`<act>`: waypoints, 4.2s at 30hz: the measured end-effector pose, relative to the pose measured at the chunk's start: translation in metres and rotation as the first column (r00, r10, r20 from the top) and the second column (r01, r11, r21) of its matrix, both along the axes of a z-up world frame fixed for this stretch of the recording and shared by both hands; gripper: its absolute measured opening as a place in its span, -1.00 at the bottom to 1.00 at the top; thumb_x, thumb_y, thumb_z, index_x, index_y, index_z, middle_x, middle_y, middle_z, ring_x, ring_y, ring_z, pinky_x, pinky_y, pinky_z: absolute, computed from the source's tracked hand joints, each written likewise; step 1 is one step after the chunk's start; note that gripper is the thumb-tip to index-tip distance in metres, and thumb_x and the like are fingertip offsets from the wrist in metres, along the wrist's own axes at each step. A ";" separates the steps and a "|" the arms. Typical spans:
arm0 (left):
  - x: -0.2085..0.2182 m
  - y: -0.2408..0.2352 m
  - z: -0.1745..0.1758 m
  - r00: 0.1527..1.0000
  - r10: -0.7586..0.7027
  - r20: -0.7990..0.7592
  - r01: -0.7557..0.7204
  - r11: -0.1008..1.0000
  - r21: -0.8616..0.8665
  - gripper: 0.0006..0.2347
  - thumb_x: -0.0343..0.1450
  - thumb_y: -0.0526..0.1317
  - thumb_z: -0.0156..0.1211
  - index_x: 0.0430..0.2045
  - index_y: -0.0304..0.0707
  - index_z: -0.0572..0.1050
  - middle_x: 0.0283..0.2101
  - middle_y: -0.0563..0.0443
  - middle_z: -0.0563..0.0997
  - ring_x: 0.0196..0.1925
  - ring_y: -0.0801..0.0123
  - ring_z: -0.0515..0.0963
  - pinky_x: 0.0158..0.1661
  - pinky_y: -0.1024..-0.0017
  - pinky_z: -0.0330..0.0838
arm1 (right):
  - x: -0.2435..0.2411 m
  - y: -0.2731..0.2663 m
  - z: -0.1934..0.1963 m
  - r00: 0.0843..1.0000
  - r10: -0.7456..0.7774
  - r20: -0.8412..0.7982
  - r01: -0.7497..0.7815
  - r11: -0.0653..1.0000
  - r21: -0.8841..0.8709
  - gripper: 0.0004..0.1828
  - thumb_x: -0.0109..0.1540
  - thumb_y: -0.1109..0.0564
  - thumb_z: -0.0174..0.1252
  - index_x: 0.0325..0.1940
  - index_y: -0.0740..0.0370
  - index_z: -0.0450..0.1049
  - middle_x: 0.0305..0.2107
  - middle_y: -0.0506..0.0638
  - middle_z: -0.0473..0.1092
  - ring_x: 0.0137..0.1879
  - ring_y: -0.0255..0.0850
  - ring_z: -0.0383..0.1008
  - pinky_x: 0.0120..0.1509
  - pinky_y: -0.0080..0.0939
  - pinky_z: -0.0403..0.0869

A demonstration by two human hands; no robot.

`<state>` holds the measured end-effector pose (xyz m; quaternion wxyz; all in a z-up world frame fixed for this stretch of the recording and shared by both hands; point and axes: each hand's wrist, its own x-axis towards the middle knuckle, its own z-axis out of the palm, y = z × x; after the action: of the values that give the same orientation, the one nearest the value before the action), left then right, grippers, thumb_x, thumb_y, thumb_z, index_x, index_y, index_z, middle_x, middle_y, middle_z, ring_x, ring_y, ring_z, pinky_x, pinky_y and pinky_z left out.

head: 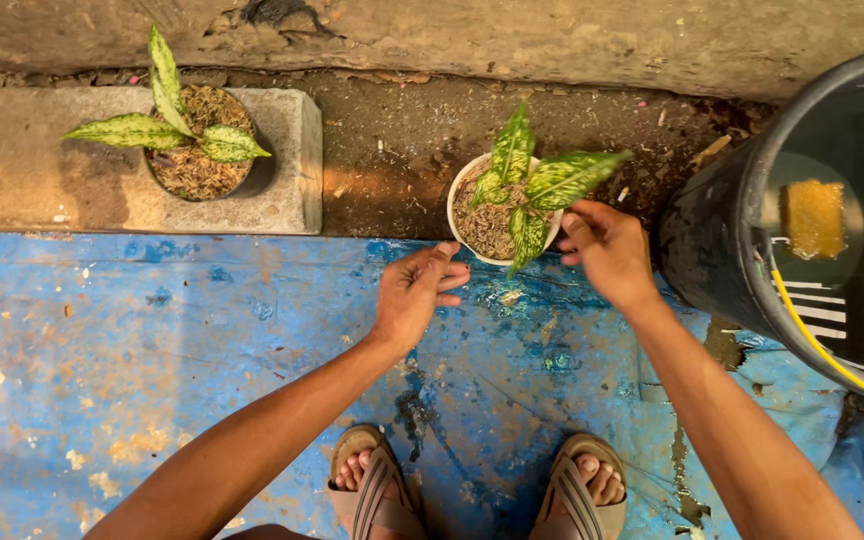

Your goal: The person cleans the leaves of two potted plants using a wet sponge. They wipe each leaf individually, dipping the sponge in a bucket of water as needed, and then place the pots back on a concrete block.

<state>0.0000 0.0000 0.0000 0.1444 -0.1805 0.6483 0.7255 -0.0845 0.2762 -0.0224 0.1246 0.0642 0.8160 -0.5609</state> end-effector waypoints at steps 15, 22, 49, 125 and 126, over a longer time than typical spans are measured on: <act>0.002 0.011 0.004 0.998 0.032 -0.049 -0.029 0.998 0.060 -0.59 0.53 -0.04 0.04 -0.18 -0.57 0.61 0.19 -0.17 0.59 -0.04 0.05 0.75 -0.25 0.31 0.71 | 0.066 -0.015 0.122 0.921 0.099 -0.377 0.033 0.944 0.329 -0.87 0.25 0.23 0.28 -0.14 0.27 0.63 -0.35 0.12 0.56 -0.41 -0.18 0.57 -0.32 -0.17 0.51; 0.004 0.017 0.020 0.998 0.053 -0.025 -0.051 0.995 0.090 -0.61 0.50 -0.03 0.05 -0.17 -0.49 0.61 0.18 -0.23 0.60 -0.04 0.06 0.75 -0.29 0.30 0.71 | 0.052 0.117 0.211 0.845 0.216 -0.489 0.279 0.602 0.748 -0.78 0.33 0.06 0.37 -0.23 0.30 0.63 -0.44 0.13 0.52 -0.41 -0.13 0.53 -0.31 -0.15 0.48; -0.049 0.077 0.067 0.967 0.006 0.254 -0.061 0.976 0.210 -0.52 0.44 -0.24 0.26 0.11 -0.80 0.36 -0.19 -0.30 0.35 -0.23 0.15 0.45 -0.02 0.20 0.69 | -0.046 0.163 0.205 0.950 0.255 0.178 -0.293 0.927 0.235 -0.28 0.21 0.13 0.25 0.51 0.09 0.40 -0.09 0.21 0.59 -0.26 0.06 0.70 -0.55 0.06 0.64; -0.049 0.059 0.064 0.947 0.109 0.303 -0.242 0.861 0.447 -0.57 0.42 -0.47 0.05 0.25 -0.46 0.34 0.20 -0.17 0.47 0.01 0.15 0.64 -0.06 0.29 0.62 | 0.020 -0.046 0.185 0.611 0.707 -0.357 -0.133 0.536 0.834 -0.57 0.18 0.18 0.23 0.15 0.14 0.49 -0.31 0.07 0.54 -0.24 0.01 0.59 -0.26 -0.02 0.55; -0.047 0.057 0.063 0.947 0.109 0.303 -0.243 0.858 0.453 -0.56 0.43 -0.46 0.04 0.26 -0.46 0.30 0.22 -0.16 0.45 0.01 0.11 0.64 -0.06 0.28 0.62 | 0.024 -0.046 0.184 0.646 0.686 -0.335 -0.134 0.534 0.835 -0.58 0.19 0.18 0.24 0.15 0.12 0.49 -0.33 0.06 0.53 -0.25 0.02 0.58 -0.25 0.00 0.55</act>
<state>-0.0473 0.0570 0.0634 0.2031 -0.2935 0.4012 0.8436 -0.0604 0.2304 0.1619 -0.0577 -0.2921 0.9485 -0.1084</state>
